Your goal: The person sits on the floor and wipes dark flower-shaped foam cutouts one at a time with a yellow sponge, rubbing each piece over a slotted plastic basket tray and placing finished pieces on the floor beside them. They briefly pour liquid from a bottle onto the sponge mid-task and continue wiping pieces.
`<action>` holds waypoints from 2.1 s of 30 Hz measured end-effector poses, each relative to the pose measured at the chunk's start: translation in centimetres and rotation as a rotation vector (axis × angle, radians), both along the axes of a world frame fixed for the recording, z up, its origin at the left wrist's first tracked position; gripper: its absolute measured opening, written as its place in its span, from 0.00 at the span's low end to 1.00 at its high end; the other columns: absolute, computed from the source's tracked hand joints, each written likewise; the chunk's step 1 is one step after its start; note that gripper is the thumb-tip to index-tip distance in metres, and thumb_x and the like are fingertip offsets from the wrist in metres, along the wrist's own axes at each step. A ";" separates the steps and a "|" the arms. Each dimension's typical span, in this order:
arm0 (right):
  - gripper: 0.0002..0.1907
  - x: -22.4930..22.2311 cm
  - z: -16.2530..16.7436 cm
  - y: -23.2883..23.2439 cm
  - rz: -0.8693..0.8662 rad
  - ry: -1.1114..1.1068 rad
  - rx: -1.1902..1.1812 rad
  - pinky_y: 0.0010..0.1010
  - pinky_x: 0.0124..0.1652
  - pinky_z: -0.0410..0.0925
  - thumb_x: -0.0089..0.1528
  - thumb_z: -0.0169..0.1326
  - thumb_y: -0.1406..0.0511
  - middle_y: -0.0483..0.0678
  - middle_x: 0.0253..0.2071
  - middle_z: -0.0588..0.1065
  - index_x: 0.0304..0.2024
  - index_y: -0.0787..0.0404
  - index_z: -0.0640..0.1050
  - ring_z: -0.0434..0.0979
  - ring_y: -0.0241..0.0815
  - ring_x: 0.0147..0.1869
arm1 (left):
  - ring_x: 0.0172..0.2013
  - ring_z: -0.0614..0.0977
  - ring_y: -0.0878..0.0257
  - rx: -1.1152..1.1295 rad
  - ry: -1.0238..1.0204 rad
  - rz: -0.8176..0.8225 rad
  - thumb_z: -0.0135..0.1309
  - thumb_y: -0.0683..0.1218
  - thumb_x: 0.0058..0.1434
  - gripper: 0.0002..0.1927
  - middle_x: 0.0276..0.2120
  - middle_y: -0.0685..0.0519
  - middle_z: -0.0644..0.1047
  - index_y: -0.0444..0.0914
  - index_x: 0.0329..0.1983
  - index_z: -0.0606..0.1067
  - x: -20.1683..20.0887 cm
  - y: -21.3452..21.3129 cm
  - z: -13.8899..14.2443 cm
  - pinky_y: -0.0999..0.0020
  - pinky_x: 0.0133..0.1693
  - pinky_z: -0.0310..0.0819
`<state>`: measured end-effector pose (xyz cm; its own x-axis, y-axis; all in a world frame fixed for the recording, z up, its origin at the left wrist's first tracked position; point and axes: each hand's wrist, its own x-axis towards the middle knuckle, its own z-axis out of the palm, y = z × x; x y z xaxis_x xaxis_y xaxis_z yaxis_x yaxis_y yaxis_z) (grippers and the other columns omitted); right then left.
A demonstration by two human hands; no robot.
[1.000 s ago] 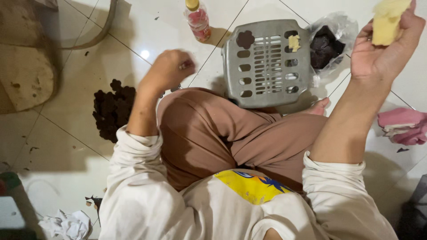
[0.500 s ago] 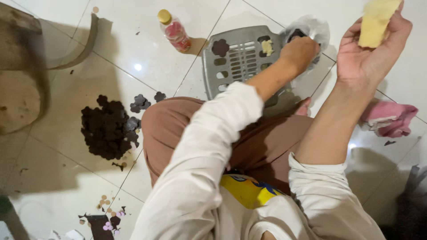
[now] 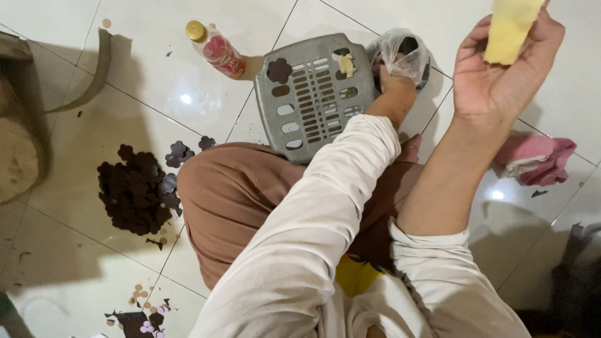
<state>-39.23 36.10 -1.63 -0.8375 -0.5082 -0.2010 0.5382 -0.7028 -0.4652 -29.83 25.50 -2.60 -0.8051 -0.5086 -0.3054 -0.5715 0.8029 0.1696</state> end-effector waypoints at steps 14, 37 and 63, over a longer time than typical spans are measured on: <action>0.06 2.1 0.7 -0.6 0.035 0.018 0.019 0.26 0.40 0.70 0.70 0.58 0.67 0.46 0.38 0.76 0.48 0.62 0.76 0.75 0.40 0.37 | 0.47 0.82 0.47 0.084 0.363 -0.084 0.50 0.41 0.57 0.12 0.45 0.44 0.81 0.40 0.42 0.81 1.2 -3.1 1.1 0.55 0.46 0.78; 0.09 1.7 -1.2 -1.8 0.069 0.000 0.061 0.24 0.44 0.68 0.72 0.52 0.67 0.48 0.44 0.73 0.54 0.64 0.73 0.73 0.40 0.42 | 0.45 0.82 0.40 0.493 0.712 -0.077 0.59 0.46 0.59 0.15 0.39 0.39 0.82 0.35 0.47 0.74 8.9 -11.1 1.0 0.51 0.46 0.75; 0.33 9.8 -2.6 -12.3 0.210 0.145 0.301 0.28 0.46 0.67 0.65 0.59 0.67 0.51 0.59 0.76 0.72 0.67 0.68 0.75 0.42 0.54 | 0.58 0.69 0.56 0.062 0.849 0.123 0.65 0.56 0.63 0.25 0.51 0.59 0.73 0.50 0.62 0.75 21.0 -20.3 -6.3 0.42 0.62 0.53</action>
<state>-29.44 23.78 -4.19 -0.7522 -0.6077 -0.2547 0.5695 -0.4051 -0.7152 -8.79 5.22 -8.92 -0.7138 -0.6094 0.3452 -0.3137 0.7188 0.6204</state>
